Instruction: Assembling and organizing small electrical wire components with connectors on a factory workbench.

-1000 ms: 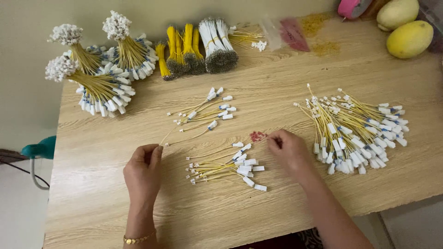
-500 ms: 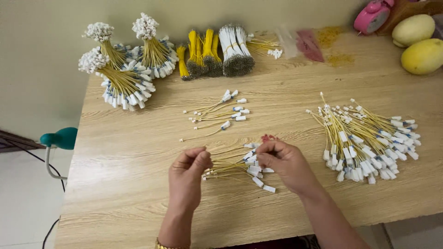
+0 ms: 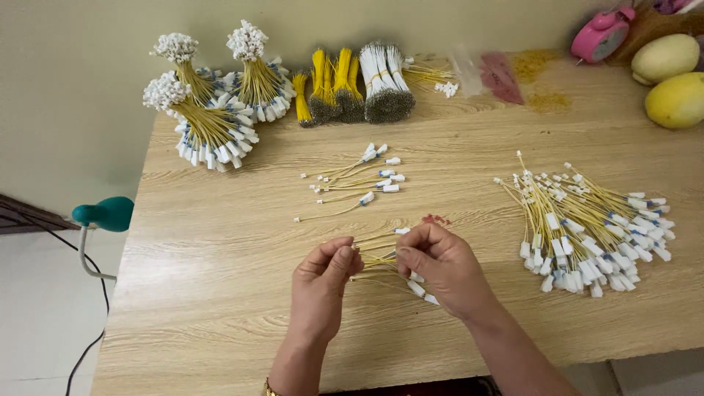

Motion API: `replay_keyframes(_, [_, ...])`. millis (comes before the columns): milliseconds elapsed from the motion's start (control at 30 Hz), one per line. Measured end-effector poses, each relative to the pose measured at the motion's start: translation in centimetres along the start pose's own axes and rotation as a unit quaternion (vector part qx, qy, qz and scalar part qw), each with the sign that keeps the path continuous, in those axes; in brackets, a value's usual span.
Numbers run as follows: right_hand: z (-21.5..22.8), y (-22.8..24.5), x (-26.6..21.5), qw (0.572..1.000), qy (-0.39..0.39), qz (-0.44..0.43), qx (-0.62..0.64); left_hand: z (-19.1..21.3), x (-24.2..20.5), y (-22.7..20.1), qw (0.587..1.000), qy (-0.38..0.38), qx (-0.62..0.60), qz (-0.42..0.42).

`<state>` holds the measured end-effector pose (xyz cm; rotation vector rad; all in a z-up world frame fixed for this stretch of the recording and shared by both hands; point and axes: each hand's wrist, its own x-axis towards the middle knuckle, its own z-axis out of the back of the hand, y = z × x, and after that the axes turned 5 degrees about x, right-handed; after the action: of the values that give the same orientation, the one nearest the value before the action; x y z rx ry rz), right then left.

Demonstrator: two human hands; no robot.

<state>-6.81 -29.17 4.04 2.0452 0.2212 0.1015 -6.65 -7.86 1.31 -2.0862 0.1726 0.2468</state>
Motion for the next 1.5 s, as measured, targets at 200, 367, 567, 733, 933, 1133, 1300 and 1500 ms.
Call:
replay_keyframes(200, [-1.1, 0.3, -0.1, 0.996, -0.029, -0.009, -0.080, -0.7, -0.5, -0.5, 0.998, 0.007, 0.047, -0.036])
replay_keyframes(367, [-1.6, 0.1, -0.1, 0.993, -0.038, -0.038, -0.106, -1.4, -1.0, -1.0, 0.997, 0.002, 0.071, -0.038])
replay_keyframes(567, [-3.6, 1.1, -0.3, 0.962, -0.024, 0.086, -0.259, -1.4, -1.3, -0.7, 0.995, 0.024, 0.077, -0.060])
replay_keyframes(733, [-5.0, 2.0, -0.4, 0.921, -0.026, 0.160, -0.355, -1.6, -1.8, -0.9, 0.996, 0.038, 0.064, -0.058])
replay_keyframes(933, [-4.9, 2.1, -0.1, 0.870, -0.018, 0.212, -0.444, -1.8, -2.3, -1.5, 0.995, 0.062, 0.057, -0.061])
replay_keyframes(1133, [-4.9, 2.5, 0.0, 0.866, 0.016, 0.205, -0.456, -1.8, -2.3, -2.0, 0.991, 0.079, 0.089, -0.054])
replay_keyframes(1300, [-5.3, 3.0, 0.0, 0.926, 0.016, 0.104, -0.361, -1.3, -2.4, -2.2, 0.988, 0.098, 0.105, -0.050])
replay_keyframes(1500, [-4.2, 1.4, -0.2, 0.928, 0.040, 0.160, -0.336, -1.0, -2.4, -1.7, 0.990, 0.100, 0.092, -0.040])
